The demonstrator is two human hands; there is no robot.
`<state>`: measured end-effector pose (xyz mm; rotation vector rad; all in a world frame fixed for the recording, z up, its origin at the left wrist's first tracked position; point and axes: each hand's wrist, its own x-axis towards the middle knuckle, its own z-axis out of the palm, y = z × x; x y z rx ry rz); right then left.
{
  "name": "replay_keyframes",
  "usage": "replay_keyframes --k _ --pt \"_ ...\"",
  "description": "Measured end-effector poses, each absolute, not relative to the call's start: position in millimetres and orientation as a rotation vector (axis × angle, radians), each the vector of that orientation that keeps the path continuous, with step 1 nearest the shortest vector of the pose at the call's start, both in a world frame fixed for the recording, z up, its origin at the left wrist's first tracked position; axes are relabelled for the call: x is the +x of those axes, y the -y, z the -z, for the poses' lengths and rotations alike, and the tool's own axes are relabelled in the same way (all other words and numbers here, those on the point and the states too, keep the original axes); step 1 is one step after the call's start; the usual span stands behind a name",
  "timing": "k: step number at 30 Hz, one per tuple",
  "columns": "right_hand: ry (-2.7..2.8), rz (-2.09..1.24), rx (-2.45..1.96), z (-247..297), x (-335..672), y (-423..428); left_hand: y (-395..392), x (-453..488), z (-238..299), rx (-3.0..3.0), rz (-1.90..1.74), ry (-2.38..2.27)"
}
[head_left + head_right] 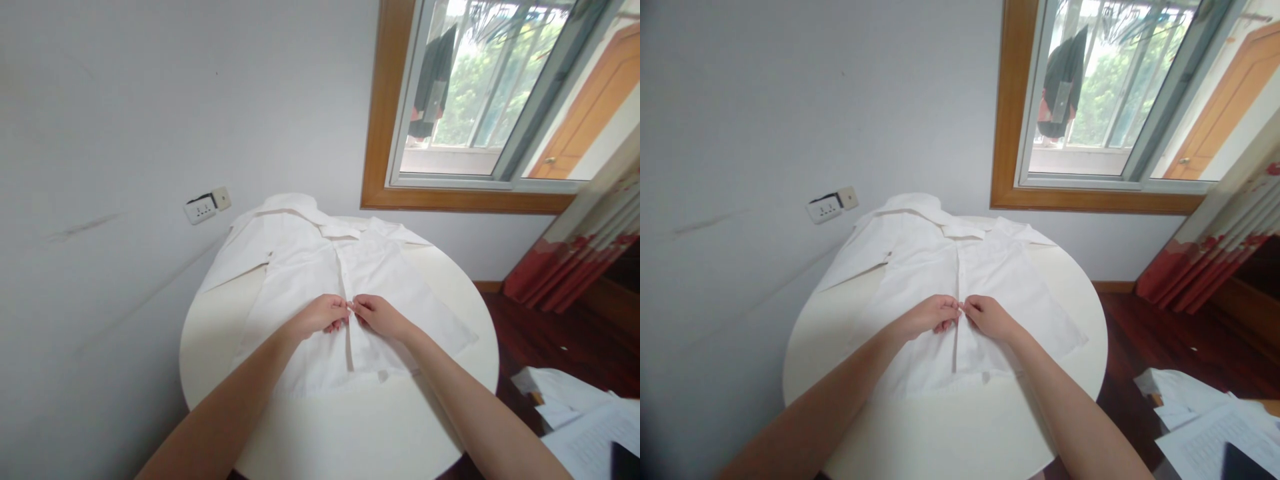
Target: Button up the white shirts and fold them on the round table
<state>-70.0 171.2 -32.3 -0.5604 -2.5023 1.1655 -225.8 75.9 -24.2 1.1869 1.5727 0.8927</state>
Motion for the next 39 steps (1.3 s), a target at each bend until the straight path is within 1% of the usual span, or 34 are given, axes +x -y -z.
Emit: replay_keyframes --k 7,10,16,19,21,23,26,28,30,32,34,36,39 --pt "2.413 -1.471 -0.631 40.5 -73.0 -175.5 -75.1 -223.1 24.7 1.212 -0.860 -1.653" --pt "2.368 -1.552 -0.650 40.3 -73.2 -175.9 -75.1 -222.8 25.5 1.209 -0.888 -1.650" --pt "2.365 -1.486 -0.698 37.9 -73.4 -171.2 -75.2 -225.3 26.5 1.119 -0.929 -1.563" --pt "2.446 -1.409 -0.707 36.4 -72.2 -171.1 -75.3 -223.3 27.5 1.189 -0.893 -1.630" --pt "2.502 -1.327 -0.712 33.9 -68.1 -177.0 -74.3 -221.9 26.3 1.294 -0.830 -1.714" --pt "2.529 -1.176 -0.801 30.4 -59.1 -188.9 -70.9 -223.2 22.6 1.364 -0.743 -1.800" --pt "2.581 -0.759 -1.052 26.1 -34.4 -212.6 -56.6 -235.1 13.7 1.432 -0.617 -1.982" --pt "2.610 -0.459 -1.246 25.8 -12.5 -224.6 -39.8 -250.5 8.6 1.543 -0.501 -2.202" --pt "2.602 -0.209 -1.443 27.9 10.0 -229.0 -18.3 -269.0 6.1 1.612 -0.303 -2.490" --pt "2.548 0.020 -1.584 31.2 30.5 -226.3 4.8 -286.2 6.3 1.522 -0.067 -2.746" --pt "2.459 0.207 -1.672 34.4 47.2 -220.2 26.2 -298.0 8.0 1.357 0.078 -2.894" --pt "2.384 0.302 -1.740 36.6 60.2 -214.8 43.5 -302.4 9.6 1.222 0.098 -2.950" --pt "2.345 0.259 -1.849 37.9 74.1 -212.4 60.6 -296.3 11.2 1.122 0.032 -2.922"
